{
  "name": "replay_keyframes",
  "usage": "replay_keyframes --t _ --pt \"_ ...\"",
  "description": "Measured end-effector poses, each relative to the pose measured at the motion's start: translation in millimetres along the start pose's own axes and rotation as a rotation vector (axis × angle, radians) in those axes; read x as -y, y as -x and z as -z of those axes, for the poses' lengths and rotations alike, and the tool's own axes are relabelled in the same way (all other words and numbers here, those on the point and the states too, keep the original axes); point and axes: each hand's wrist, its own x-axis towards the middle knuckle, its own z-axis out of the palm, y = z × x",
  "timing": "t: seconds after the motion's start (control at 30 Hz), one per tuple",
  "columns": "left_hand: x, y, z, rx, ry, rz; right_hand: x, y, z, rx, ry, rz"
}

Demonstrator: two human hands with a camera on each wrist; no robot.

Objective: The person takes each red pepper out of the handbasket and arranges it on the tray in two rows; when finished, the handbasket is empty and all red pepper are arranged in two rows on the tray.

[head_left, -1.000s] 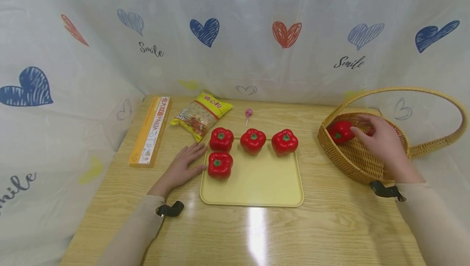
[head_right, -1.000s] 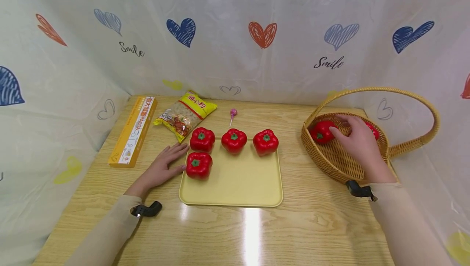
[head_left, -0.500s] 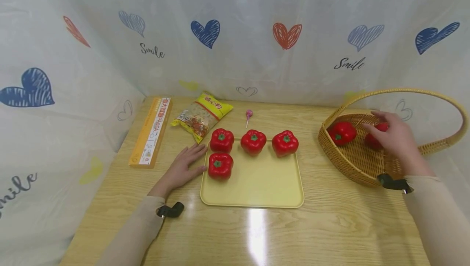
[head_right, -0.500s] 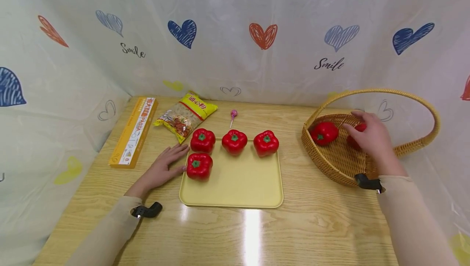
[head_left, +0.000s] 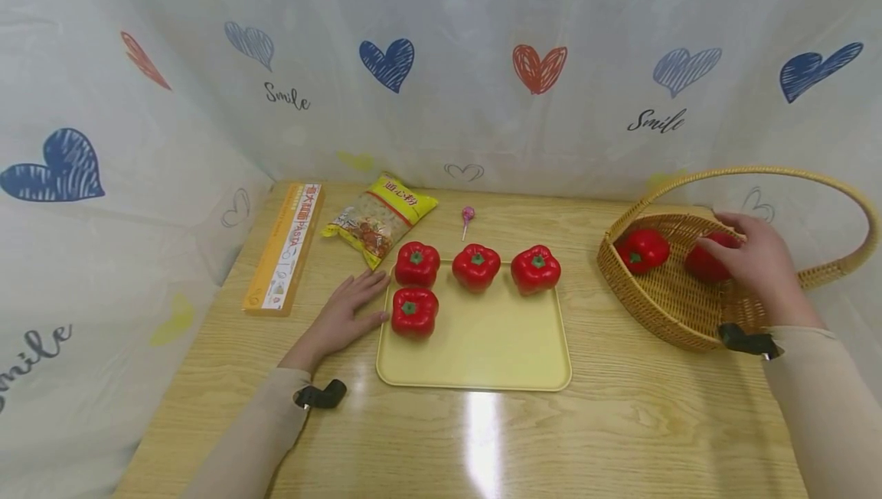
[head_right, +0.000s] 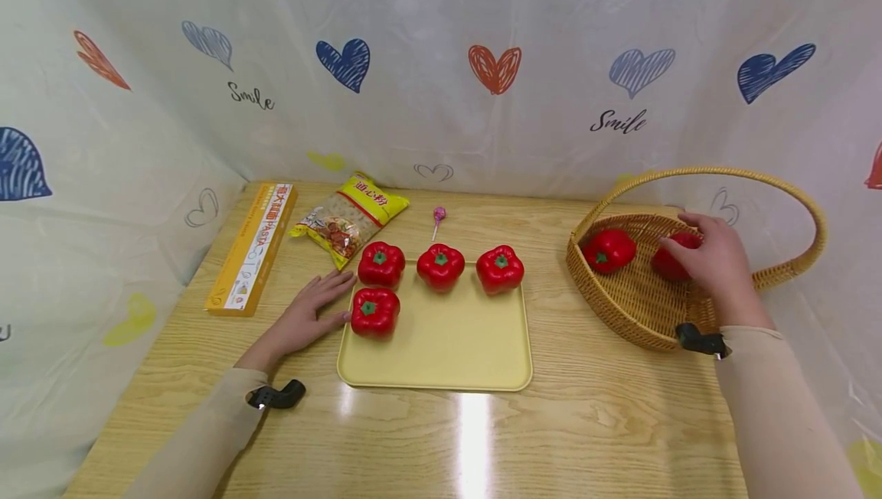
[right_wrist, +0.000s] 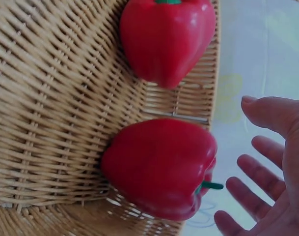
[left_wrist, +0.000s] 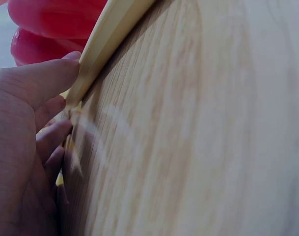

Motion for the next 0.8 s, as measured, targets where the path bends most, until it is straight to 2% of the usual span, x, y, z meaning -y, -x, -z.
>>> replay_keyframes --t 0.23,0.53,0.8 --pt "-0.1 0.3 0.0 -0.007 0.003 -0.003 -10 0.3 -2 0.005 0.036 0.004" --pt "0.8 0.6 -0.8 -0.001 -0.004 0.001 -19 0.0 -1 0.104 0.044 -0.033" --pt "1.6 0.4 -1.1 -0.002 -0.004 0.002 -21 -2.5 -2 0.137 0.069 -0.005"
